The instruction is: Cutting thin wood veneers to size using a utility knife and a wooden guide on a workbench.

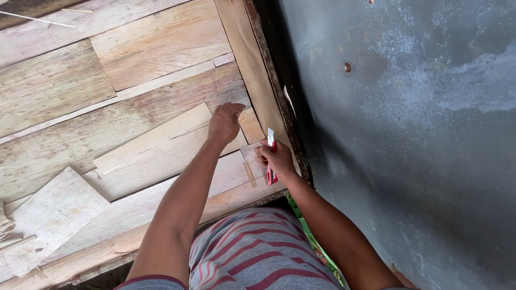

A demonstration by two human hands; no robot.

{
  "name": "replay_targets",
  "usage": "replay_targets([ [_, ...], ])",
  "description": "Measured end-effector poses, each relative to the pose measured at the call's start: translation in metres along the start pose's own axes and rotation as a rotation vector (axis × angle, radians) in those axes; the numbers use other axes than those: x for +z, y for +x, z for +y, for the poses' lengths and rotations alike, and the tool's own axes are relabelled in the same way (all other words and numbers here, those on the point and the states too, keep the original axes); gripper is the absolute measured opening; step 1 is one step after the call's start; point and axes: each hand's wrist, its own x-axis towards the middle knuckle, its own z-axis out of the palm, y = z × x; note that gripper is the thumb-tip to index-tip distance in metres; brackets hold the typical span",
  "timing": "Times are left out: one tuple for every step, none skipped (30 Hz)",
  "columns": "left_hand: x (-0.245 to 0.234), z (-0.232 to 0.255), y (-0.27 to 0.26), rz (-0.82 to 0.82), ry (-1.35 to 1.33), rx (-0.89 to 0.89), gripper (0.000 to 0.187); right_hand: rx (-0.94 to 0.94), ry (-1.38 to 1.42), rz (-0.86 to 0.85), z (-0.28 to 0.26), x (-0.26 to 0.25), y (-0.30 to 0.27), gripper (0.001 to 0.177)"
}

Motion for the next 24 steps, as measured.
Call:
replay_targets([
  [-0.001, 0.001, -0.001, -0.001, 0.0, -0.002, 0.033, 0.002, -0.001, 0.0, 0.002, -0.001, 0.002, 0.035],
  [-0.001, 0.003, -0.001, -0.012, 0.02, 0.008, 0.032, 0.003, 0.0, 0.002, 0.004, -0.001, 0.004, 0.034],
  [-0.002, 0.005, 0.0, -0.022, 0.04, 0.019, 0.031, 0.004, 0.001, 0.004, 0.005, -0.002, 0.007, 0.033],
  [-0.002, 0.005, 0.0, -0.022, 0.04, 0.016, 0.031, 0.006, -0.001, 0.003, 0.005, -0.001, 0.008, 0.033],
  [-0.001, 0.006, 0.0, -0.039, 0.099, 0.052, 0.029, 0.002, -0.012, -0.015, 0.006, -0.001, 0.009, 0.032],
  [0.0, 0.006, 0.001, -0.057, 0.158, 0.09, 0.028, -0.003, -0.024, -0.032, 0.007, -0.001, 0.011, 0.032],
  [-0.002, 0.011, -0.002, -0.057, 0.158, 0.088, 0.028, -0.002, -0.025, -0.032, 0.007, -0.001, 0.01, 0.032],
  [-0.003, 0.017, -0.004, -0.071, 0.226, 0.098, 0.035, -0.032, -0.041, -0.024, 0.006, -0.001, 0.011, 0.03],
  [-0.005, 0.022, -0.006, -0.085, 0.294, 0.109, 0.046, -0.062, -0.058, -0.015, 0.005, -0.002, 0.011, 0.029],
  [-0.008, 0.028, -0.008, -0.084, 0.293, 0.106, 0.046, -0.061, -0.059, -0.017, 0.007, -0.003, 0.013, 0.029],
  [-0.011, 0.033, -0.011, -0.091, 0.339, 0.108, 0.053, -0.085, -0.059, 0.009, 0.008, -0.004, 0.016, 0.028],
  [-0.013, 0.039, -0.013, -0.1, 0.384, 0.114, 0.061, -0.11, -0.058, 0.038, 0.009, -0.006, 0.018, 0.027],
  [-0.016, 0.043, -0.016, -0.101, 0.382, 0.114, 0.061, -0.109, -0.058, 0.04, 0.019, -0.01, 0.026, 0.027],
  [-0.018, 0.047, -0.019, -0.086, 0.442, 0.151, 0.07, -0.147, -0.108, 0.028, 0.029, -0.015, 0.034, 0.024],
  [-0.02, 0.051, -0.022, -0.071, 0.501, 0.189, 0.078, -0.186, -0.158, 0.016, 0.039, -0.02, 0.042, 0.021],
  [-0.02, 0.052, -0.024, -0.071, 0.501, 0.189, 0.078, -0.186, -0.158, 0.016, 0.037, -0.021, 0.041, 0.021],
  [-0.02, 0.052, -0.025, -0.065, 0.538, 0.184, 0.079, -0.212, -0.195, -0.008, 0.036, -0.022, 0.04, 0.022],
  [-0.02, 0.051, -0.027, -0.061, 0.576, 0.177, 0.079, -0.236, -0.232, -0.034, 0.035, -0.023, 0.038, 0.023],
  [-0.019, 0.048, -0.03, -0.061, 0.575, 0.175, 0.079, -0.234, -0.233, -0.035, 0.033, -0.022, 0.035, 0.023],
  [-0.018, 0.046, -0.031, -0.079, 0.604, 0.16, 0.078, -0.236, -0.246, -0.035, 0.029, -0.022, 0.033, 0.023],
  [-0.017, 0.044, -0.032, -0.097, 0.633, 0.145, 0.076, -0.237, -0.259, -0.035, 0.025, -0.022, 0.03, 0.023],
  [-0.017, 0.044, -0.032, -0.095, 0.631, 0.145, 0.076, -0.238, -0.261, -0.034, 0.023, -0.021, 0.031, 0.023],
  [-0.017, 0.044, -0.032, -0.118, 0.644, 0.13, 0.076, -0.23, -0.284, -0.037, 0.022, -0.021, 0.03, 0.022],
  [-0.018, 0.044, -0.032, -0.137, 0.659, 0.115, 0.075, -0.224, -0.307, -0.041, 0.02, -0.019, 0.031, 0.021],
])
